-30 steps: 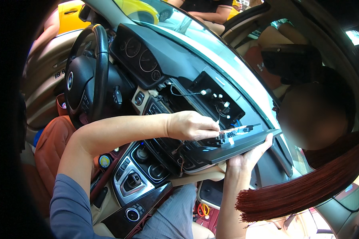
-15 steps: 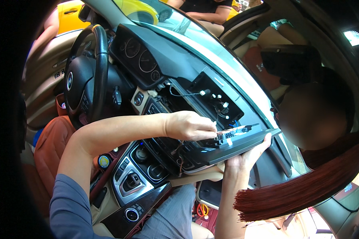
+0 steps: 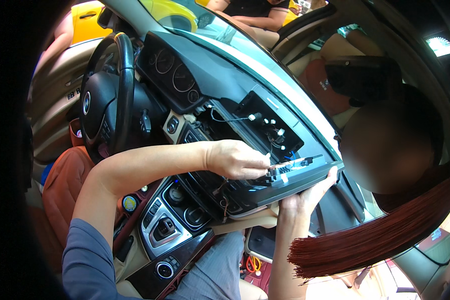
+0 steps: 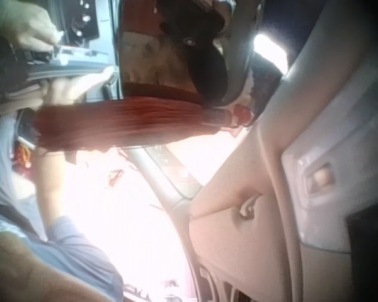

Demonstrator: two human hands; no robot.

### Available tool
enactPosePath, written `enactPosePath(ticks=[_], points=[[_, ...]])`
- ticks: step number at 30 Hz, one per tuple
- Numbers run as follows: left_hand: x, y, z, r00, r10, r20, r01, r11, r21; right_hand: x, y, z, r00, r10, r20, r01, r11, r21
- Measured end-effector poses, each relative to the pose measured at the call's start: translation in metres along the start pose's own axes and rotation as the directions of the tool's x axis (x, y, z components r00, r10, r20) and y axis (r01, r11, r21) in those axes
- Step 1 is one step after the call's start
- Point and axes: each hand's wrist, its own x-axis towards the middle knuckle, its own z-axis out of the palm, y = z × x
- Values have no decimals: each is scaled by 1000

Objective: The person removes a car head unit from the dashboard, disconnects several wiring harnesses, and then reconnects them to the unit. They use a screwdriver to adjust components on the back of the head unit and continue handling the wiring and unit throughout the clip.

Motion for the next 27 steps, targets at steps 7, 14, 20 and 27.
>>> enactPosePath(ticks=[7, 14, 20, 27], points=[[-5, 5, 4, 999, -43, -14, 43, 999, -7, -9, -3, 10, 999, 18, -33, -15, 997, 81], [2, 38, 16, 669, -715, -204, 545, 657, -521, -8, -2, 7, 996, 27, -84, -18, 994, 106], [19, 53, 21, 129, -897, 424, 520, -303, -799, -12, 3, 8, 999, -11, -51, 16, 997, 82], [17, 60, 32, 39, -869, 492, 453, -424, -784, -12, 2, 7, 1000, 7, -28, -5, 995, 100]])
